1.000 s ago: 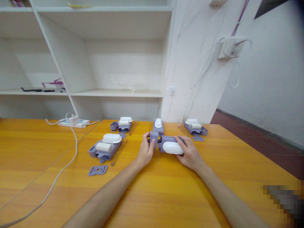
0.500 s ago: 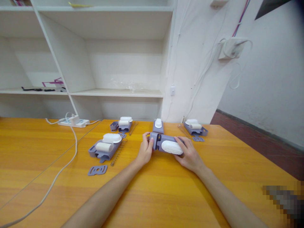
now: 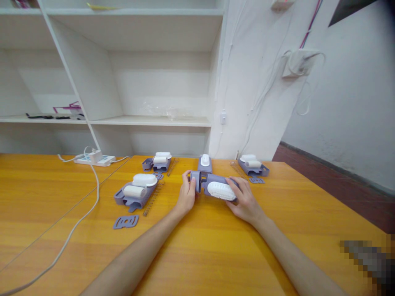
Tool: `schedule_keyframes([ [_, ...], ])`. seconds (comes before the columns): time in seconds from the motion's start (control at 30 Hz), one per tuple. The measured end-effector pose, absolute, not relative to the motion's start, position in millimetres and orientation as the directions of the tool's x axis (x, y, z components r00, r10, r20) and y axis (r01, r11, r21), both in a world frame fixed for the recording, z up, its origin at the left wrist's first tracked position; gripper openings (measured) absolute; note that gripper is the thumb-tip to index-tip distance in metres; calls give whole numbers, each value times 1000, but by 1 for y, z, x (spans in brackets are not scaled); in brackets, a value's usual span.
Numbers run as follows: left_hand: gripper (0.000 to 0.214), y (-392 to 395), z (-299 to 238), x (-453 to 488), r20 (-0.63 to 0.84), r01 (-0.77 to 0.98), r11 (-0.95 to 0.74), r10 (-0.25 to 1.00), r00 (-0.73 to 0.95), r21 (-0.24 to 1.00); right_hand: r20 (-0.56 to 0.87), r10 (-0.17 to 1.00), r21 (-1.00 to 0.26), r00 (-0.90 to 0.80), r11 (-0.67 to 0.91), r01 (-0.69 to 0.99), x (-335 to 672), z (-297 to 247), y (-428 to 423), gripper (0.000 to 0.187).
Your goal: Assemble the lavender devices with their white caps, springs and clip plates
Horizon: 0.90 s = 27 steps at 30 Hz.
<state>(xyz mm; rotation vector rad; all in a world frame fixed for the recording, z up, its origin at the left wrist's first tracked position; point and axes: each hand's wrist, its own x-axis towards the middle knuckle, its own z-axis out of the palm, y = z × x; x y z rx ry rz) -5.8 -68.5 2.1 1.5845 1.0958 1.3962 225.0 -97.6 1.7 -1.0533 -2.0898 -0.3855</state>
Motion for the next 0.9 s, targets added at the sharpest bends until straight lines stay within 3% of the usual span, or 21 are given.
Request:
schedule_keyframes([
  [0.13, 48, -66, -1, -5, 318, 121, -328, 943, 94, 937, 739, 551, -61, -387, 627, 776, 226, 2, -98, 66],
  [0.63, 41, -71, 6, -5, 437, 30, -440, 897, 69, 898, 704, 598, -96, -383, 614, 783, 220, 0, -99, 70],
  [0.8, 40, -76, 11, -6, 562, 150, -570, 822, 97, 808, 706, 599, -111, -377, 620, 777, 220, -1, -98, 71],
  [0.9, 50, -78, 13, -5, 606, 224, -622, 783, 141, 751, 708, 601, -122, -371, 622, 773, 221, -2, -97, 71],
])
